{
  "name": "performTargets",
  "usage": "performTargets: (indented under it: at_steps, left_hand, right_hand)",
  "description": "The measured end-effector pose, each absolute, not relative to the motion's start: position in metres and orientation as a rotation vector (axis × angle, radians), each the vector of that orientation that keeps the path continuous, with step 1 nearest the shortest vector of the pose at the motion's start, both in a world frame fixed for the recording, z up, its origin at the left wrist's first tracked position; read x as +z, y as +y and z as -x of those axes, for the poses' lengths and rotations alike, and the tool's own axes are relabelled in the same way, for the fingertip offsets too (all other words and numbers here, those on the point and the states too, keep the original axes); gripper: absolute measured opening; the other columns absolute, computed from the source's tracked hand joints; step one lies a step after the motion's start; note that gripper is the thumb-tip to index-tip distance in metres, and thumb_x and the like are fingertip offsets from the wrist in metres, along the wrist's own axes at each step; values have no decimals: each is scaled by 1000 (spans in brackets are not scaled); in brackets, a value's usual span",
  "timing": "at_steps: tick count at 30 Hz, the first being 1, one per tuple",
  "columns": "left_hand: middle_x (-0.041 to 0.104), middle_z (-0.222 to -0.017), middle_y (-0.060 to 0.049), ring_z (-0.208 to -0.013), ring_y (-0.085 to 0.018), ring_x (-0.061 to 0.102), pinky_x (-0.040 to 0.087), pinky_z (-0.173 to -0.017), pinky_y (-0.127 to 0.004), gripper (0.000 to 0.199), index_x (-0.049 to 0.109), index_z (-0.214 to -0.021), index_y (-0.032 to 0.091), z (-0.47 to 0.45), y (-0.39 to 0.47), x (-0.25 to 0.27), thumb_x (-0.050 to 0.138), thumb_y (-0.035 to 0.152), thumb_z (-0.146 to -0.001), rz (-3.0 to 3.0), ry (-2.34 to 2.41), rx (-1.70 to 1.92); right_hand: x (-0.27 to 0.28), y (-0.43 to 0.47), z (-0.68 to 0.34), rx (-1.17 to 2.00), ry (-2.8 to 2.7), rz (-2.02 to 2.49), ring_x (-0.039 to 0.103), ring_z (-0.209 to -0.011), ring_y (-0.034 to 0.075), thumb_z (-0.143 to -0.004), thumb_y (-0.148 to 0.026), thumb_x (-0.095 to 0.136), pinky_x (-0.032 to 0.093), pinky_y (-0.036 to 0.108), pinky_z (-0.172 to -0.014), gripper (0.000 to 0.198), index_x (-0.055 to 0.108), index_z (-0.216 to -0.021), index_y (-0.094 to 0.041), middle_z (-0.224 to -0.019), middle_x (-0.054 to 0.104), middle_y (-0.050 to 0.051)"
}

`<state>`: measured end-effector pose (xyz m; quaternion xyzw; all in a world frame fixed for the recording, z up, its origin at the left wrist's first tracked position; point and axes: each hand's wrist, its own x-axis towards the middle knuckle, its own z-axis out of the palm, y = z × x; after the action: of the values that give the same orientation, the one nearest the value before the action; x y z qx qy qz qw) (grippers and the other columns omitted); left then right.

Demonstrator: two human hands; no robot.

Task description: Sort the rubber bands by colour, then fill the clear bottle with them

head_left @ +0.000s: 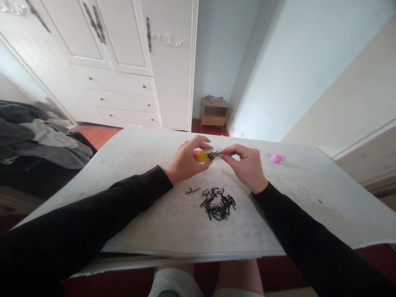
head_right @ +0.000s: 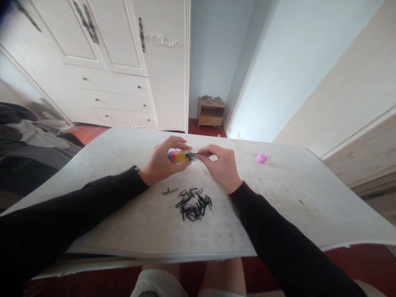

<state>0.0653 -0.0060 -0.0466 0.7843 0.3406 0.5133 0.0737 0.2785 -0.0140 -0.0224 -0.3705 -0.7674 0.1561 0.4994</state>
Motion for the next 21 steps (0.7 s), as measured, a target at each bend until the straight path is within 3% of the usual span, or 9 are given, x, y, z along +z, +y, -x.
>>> performTargets:
  at_steps: [4, 10, 17, 21]
  left_hand:
    - [75, -109, -7, -96, -22, 75, 60, -88, -38, 46, 61, -113, 20, -65, -6, -46, 81, 14, -73, -2308, 964, 1570]
    - [75, -107, -7, -94, -21, 75, 62, -81, -35, 46, 61, -113, 20, -65, -4, -47, 82, 16, -72, -2282, 899, 1585]
    - [75, -106, -7, -92, -20, 75, 62, -81, -34, 46, 61, -113, 19, -65, -5, -47, 82, 15, -73, -2289, 849, 1627]
    - [76, -105, -7, -92, -20, 76, 62, -82, -35, 48, 59, -115, 19, -65, -5, -46, 82, 15, -73, -2277, 835, 1635]
  right_hand:
    - [-21, -15, -278, 329, -1902, 800, 70, -88, 18, -89, -16, 71, 57, 37, -79, 10, 77, -89, -24, -95, 76, 3]
    - [-22, -16, -278, 290, -1832, 840, 68, -80, 17, -87, -19, 76, 57, 36, -76, 5, 75, -90, -24, -88, 75, 0]
    - [-15, -21, -278, 99, -1932, 812, 64, -90, 20, -94, -17, 67, 52, 37, -75, 9, 73, -97, -24, -93, 74, 2]
    - [-11, -23, -281, -4, -2007, 781, 61, -103, 25, -96, -21, 63, 51, 46, -88, 12, 73, -92, -25, -105, 73, 5]
